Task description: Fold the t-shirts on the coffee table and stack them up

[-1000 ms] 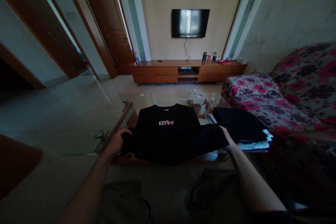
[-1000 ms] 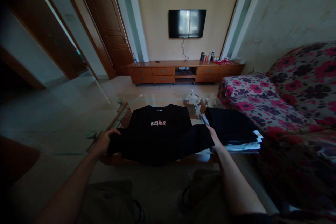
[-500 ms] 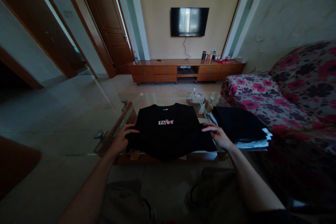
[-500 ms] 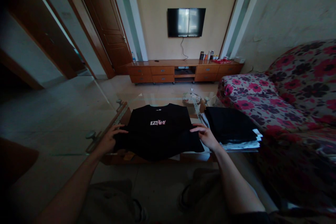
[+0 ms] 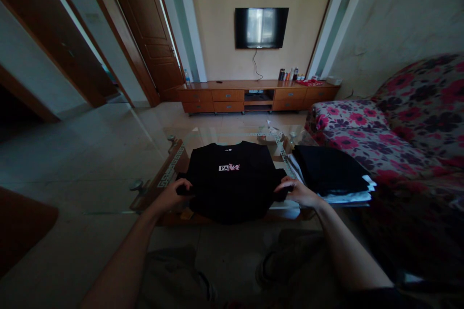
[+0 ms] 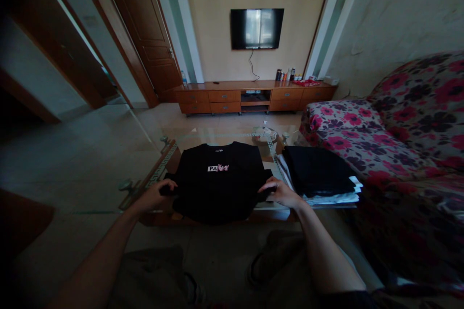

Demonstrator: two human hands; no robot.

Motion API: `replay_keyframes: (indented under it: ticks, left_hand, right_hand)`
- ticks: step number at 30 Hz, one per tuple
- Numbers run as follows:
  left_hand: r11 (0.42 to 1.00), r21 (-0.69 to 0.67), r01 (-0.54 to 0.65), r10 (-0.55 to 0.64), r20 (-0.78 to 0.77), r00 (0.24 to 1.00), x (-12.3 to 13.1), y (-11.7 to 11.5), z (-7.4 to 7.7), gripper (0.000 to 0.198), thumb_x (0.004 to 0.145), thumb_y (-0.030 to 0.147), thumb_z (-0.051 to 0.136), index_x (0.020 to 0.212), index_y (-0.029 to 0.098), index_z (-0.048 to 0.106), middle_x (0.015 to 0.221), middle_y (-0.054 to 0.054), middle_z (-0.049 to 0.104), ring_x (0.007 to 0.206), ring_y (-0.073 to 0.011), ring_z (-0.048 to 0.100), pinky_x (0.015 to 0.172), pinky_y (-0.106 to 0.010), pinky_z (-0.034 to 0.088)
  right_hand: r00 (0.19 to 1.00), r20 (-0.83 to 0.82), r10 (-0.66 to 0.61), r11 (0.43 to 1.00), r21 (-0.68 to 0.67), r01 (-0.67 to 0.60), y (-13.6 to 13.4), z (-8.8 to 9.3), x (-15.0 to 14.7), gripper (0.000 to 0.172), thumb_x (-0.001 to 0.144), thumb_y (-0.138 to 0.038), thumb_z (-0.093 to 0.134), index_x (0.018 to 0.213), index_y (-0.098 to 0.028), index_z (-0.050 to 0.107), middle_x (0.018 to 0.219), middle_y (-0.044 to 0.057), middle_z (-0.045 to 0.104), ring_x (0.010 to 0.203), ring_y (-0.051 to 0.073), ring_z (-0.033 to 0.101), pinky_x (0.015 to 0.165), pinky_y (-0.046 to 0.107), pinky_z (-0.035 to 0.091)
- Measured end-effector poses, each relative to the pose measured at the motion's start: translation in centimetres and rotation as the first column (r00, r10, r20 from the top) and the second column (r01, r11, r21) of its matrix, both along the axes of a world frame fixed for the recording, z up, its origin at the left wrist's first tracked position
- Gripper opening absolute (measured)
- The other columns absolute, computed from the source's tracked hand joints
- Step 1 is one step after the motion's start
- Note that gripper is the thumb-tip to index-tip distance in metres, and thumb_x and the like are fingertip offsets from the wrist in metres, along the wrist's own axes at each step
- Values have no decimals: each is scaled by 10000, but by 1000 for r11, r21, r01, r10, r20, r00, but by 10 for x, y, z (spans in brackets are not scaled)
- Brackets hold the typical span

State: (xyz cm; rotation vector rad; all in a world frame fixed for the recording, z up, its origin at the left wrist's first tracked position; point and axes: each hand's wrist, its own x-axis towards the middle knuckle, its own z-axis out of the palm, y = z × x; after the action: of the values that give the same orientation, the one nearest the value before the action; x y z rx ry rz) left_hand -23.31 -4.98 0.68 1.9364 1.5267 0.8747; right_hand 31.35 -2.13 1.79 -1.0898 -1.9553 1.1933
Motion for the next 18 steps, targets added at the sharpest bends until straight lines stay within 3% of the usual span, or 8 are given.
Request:
replay_keyframes:
  ticks: [2,4,7,11,14,18]
  left_hand:
    - [997,-29,-72,72,9,997,3,-2,4,358,778,512,702,976,214,702,1043,-88,756,1040,-291,695,960,-417,528]
    - [990,-15,-141,141,26,990,5,-5,11,501,819,630,649,1076,207,722,1093,-113,764,1140,-320,676,1021,-443,509]
    - [980,1,-201,201,37,979,3,-7,22,582,813,727,616,1022,199,747,1091,-121,773,1162,-342,669,1061,-452,494]
    - [946,-74,-317,324,127,937,-7,-8,32,640,749,790,649,907,179,757,941,-86,786,1000,-346,709,915,-419,571]
    - [907,-134,-400,421,341,840,-17,-8,35,610,677,736,766,927,179,765,924,-76,789,992,-338,715,849,-384,599]
    - [862,-239,-447,492,603,628,-25,-12,42,518,657,567,878,969,168,766,901,-87,786,920,-304,745,769,-335,627]
  right_hand:
    - [996,-35,-83,997,1,83,0,4,-3,257,761,-464,834,853,-225,812,991,43,664,917,215,643,865,355,530]
    - [981,-78,-176,982,50,180,1,8,-3,326,800,-551,802,818,-225,795,1013,57,688,969,233,648,930,381,517]
    - [943,-157,-293,940,132,314,5,13,1,357,811,-588,789,838,-231,796,1129,81,714,1120,265,631,1021,401,479]
    - [860,-287,-421,897,7,442,7,12,11,376,826,-581,773,837,-206,762,906,39,748,890,235,666,825,357,530]
    - [819,-370,-438,895,-96,435,8,12,15,328,808,-531,794,858,-208,759,844,17,752,830,228,667,762,334,531]
    - [742,-516,-428,903,-224,366,8,15,16,210,797,-435,800,863,-240,758,849,11,763,896,251,695,778,341,551]
